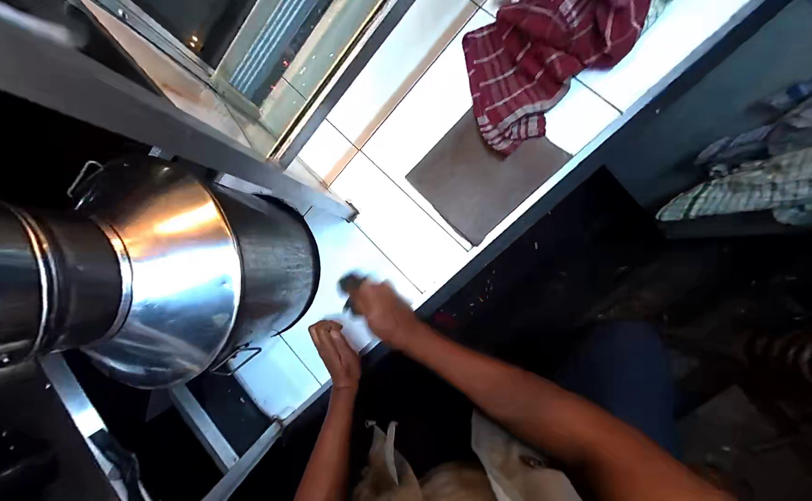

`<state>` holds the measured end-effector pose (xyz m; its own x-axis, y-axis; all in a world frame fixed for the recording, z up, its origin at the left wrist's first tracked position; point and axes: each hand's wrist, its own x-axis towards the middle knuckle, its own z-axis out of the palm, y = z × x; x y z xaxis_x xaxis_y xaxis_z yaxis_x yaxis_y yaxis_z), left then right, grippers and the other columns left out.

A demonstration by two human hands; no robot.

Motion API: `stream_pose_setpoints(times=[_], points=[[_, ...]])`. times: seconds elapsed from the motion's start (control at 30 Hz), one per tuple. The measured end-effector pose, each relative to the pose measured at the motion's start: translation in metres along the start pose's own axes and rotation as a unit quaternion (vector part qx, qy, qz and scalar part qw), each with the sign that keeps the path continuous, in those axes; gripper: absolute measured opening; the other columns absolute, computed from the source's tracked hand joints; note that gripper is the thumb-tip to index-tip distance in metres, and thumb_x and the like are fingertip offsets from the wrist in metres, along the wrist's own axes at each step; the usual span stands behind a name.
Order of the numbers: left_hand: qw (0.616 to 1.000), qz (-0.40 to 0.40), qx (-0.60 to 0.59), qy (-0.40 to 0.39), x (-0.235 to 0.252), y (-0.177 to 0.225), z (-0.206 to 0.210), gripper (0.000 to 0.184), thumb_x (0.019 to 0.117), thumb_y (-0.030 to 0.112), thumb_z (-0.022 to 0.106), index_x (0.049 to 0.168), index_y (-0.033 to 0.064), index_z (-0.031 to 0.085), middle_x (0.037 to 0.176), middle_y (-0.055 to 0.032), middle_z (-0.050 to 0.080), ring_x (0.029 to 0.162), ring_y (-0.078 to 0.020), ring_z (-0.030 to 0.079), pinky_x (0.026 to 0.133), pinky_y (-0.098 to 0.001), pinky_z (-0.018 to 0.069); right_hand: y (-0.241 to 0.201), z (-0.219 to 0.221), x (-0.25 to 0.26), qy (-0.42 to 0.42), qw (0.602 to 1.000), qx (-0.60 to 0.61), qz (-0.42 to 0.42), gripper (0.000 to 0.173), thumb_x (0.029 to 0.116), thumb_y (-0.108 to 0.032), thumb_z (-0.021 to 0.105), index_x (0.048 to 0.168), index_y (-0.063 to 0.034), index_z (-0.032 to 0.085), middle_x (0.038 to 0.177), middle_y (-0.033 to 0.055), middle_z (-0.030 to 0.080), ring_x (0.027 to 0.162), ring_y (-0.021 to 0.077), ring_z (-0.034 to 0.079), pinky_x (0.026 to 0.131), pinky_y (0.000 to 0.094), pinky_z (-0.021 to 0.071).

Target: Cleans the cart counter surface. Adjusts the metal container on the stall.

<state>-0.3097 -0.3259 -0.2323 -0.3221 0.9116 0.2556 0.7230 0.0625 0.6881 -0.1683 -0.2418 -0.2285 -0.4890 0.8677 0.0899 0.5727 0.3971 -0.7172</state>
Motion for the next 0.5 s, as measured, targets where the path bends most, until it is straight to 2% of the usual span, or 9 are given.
stream_pose_setpoints(times=[0.07, 0.1, 0.13, 0.2, 0.23, 0.3, 0.37, 0.4, 0.5], points=[[0.997, 0.004, -0.08, 0.013, -0.015, 0.016, -0.03, 0.056, 0.1088, 0.037, 0.023, 0.088, -0.0041, 0.055, 0.098, -0.0141, 0.055, 0.104, -0.0164, 0.055, 0.099, -0.028, 0.0439, -0.029, 0.016, -0.002, -0.11, 0.985, -0.002, -0.131, 0.026, 0.1037, -0.008, 0.05, 0.122, -0.0024, 0.068, 0.12, 0.019, 0.068, 0.107, 0.0368, 0.067, 0.092, 0.053, 0.0536], [0.995, 0.004, -0.101, 0.001, -0.026, 0.022, -0.05, 0.056, 0.1099, 0.042, 0.023, 0.088, 0.0007, 0.053, 0.097, -0.0082, 0.054, 0.102, -0.01, 0.054, 0.096, -0.0246, 0.0439, -0.022, 0.007, 0.007, -0.1, 0.983, -0.024, -0.156, 0.025, 0.1019, -0.009, 0.055, 0.123, -0.0069, 0.07, 0.12, 0.0163, 0.07, 0.104, 0.0355, 0.069, 0.088, 0.0539, 0.055], [0.993, -0.002, -0.117, -0.018, -0.04, 0.025, -0.07, 0.056, 0.1102, 0.047, 0.023, 0.089, 0.0052, 0.053, 0.096, -0.0033, 0.054, 0.101, -0.0053, 0.054, 0.093, -0.0222, 0.0444, -0.005, -0.008, 0.019, -0.059, 0.987, -0.051, -0.141, 0.027, 0.0991, -0.009, 0.06, 0.123, -0.0114, 0.072, 0.119, 0.014, 0.071, 0.103, 0.0347, 0.07, 0.085, 0.0554, 0.0561], [0.989, -0.028, -0.136, -0.058, -0.07, 0.018, -0.099, 0.056, 0.1101, 0.052, 0.023, 0.09, 0.0094, 0.054, 0.092, 0.0019, 0.055, 0.093, -0.0002, 0.055, 0.086, -0.0186, 0.0466, 0.032, -0.046, 0.047, 0.046, 0.991, -0.123, -0.018, 0.032, 0.0968, -0.013, 0.061, 0.126, -0.0183, 0.071, 0.12, 0.0138, 0.071, 0.104, 0.0378, 0.068, 0.083, 0.0597, 0.0542], [0.986, -0.049, -0.137, -0.076, -0.085, 0.012, -0.106, 0.059, 0.1105, 0.051, 0.022, 0.091, 0.0065, 0.057, 0.09, 0.0006, 0.056, 0.088, -0.0004, 0.056, 0.082, -0.0184, 0.0481, 0.036, -0.06, 0.054, 0.075, 0.987, -0.13, 0.05, 0.035, 0.0951, -0.012, 0.065, 0.13, -0.0156, 0.07, 0.123, 0.0184, 0.069, 0.108, 0.0421, 0.066, 0.087, 0.063, 0.0519], [0.979, -0.105, -0.133, -0.117, -0.106, 0.002, -0.109, 0.061, 0.1114, 0.044, 0.023, 0.097, -0.0013, 0.061, 0.085, -0.0025, 0.058, 0.078, -0.002, 0.055, 0.076, -0.0196, 0.0491, 0.022, -0.047, 0.044, 0.077, 0.985, -0.125, 0.095, 0.053, 0.0913, -0.011, 0.07, 0.143, -0.0085, 0.059, 0.132, 0.0263, 0.06, 0.115, 0.0474, 0.061, 0.091, 0.0653, 0.0516], [0.966, -0.143, -0.136, -0.168, -0.116, -0.003, -0.109, 0.055, 0.1117, 0.035, 0.023, 0.102, -0.0034, 0.062, 0.084, -0.0035, 0.058, 0.073, -0.004, 0.054, 0.071, -0.0216, 0.0494, -0.009, -0.012, 0.004, -0.014, 0.991, -0.117, 0.06, 0.055, 0.0986, -0.013, 0.058, 0.152, -0.0055, 0.048, 0.141, 0.0265, 0.055, 0.122, 0.0444, 0.06, 0.097, 0.0592, 0.0518], [0.96, -0.151, -0.138, -0.191, -0.12, -0.004, -0.111, 0.051, 0.1107, 0.029, 0.025, 0.102, -0.0042, 0.063, 0.083, -0.0042, 0.058, 0.071, -0.0051, 0.054, 0.07, -0.0224, 0.0493, -0.023, -0.002, -0.012, -0.057, 0.99, -0.12, 0.041, 0.055, 0.0983, -0.007, 0.053, 0.153, -0.0037, 0.045, 0.144, 0.0255, 0.054, 0.125, 0.0425, 0.059, 0.101, 0.056, 0.0502], [0.953, -0.163, -0.146, -0.21, -0.129, -0.008, -0.113, 0.045, 0.1091, 0.023, 0.028, 0.101, -0.0031, 0.064, 0.079, -0.0032, 0.058, 0.066, -0.0046, 0.052, 0.066, -0.0214, 0.0483, -0.024, 0.007, 0.012, -0.04, 0.988, -0.15, 0.016, 0.049, 0.0986, -0.002, 0.052, 0.148, 0.0009, 0.05, 0.142, 0.0254, 0.056, 0.121, 0.0417, 0.061, 0.098, 0.0525, 0.0529]])
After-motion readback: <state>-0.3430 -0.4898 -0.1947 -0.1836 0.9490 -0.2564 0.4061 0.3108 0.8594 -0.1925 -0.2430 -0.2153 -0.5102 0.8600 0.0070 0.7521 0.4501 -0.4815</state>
